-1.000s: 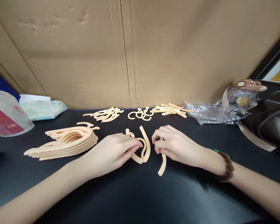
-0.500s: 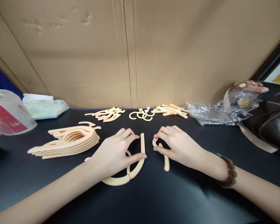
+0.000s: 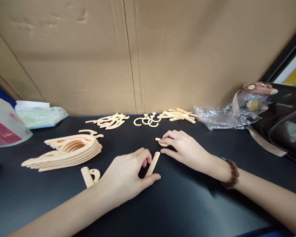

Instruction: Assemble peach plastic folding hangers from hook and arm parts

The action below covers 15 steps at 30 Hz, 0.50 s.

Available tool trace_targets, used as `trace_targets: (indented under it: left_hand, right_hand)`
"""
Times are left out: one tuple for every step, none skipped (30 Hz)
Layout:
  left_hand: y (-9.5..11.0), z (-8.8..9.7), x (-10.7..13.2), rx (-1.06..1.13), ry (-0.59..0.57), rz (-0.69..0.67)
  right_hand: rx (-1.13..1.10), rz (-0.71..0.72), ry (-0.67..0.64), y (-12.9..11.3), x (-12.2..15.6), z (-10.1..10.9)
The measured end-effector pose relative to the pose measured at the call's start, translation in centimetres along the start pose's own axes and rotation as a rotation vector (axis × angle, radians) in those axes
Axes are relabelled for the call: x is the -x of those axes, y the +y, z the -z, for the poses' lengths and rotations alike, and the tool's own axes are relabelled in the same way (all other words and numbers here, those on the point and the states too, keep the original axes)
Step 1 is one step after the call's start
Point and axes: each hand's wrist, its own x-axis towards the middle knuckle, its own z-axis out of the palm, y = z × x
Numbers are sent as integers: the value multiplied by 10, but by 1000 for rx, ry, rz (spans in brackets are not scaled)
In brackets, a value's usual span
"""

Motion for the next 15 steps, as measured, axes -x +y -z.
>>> trace_targets:
  left_hand:
    - [1, -1, -1, 18, 0, 21]
    - [1, -2, -1, 41, -3, 34]
    - [1, -3, -2, 68, -10, 43]
    - [0, -3, -2, 98, -22, 50]
    - [0, -3, -3, 131, -37, 57]
    - [-1, -3, -4, 166, -53, 63]
    - [-2, -3, -4, 205, -69, 67]
    - [-3, -3, -5, 248, -84, 65]
    - [-4, -3, -5, 293, -98, 57]
    - [-4, -3, -6, 338, -110, 45]
    - [-5, -3, -6, 380, -122, 36]
    - [-5, -3, -6, 419, -135, 32]
    - [-5, -2, -6, 451, -149, 34]
    - [-5, -2, -6, 476, -165, 40]
    - [-5, -1, -5, 497, -182, 48]
  right_hand:
    - [-1, -4, -2, 0, 0, 0]
    - [-8, -11, 3, 1, -1, 0]
    - [-21, -21, 13, 1, -1, -1]
    - [-36, -29, 26, 2, -2, -1]
    - [-51, -34, 40, 2, -2, -1]
    - [-65, -39, 57, 3, -2, -1]
    - [-78, -44, 78, 4, -2, -2]
    - [-94, -48, 99, 5, -2, -2]
    - [-116, -53, 123, 6, -2, -2]
    - [-149, -58, 146, 6, -1, -2]
    - [-192, -66, 163, 7, -1, -2]
    - [-241, -75, 176, 7, -1, -2]
    - [-290, -85, 183, 7, -1, -2]
    - [-335, -97, 189, 7, -1, -2]
    - [-371, -112, 194, 6, -1, -1]
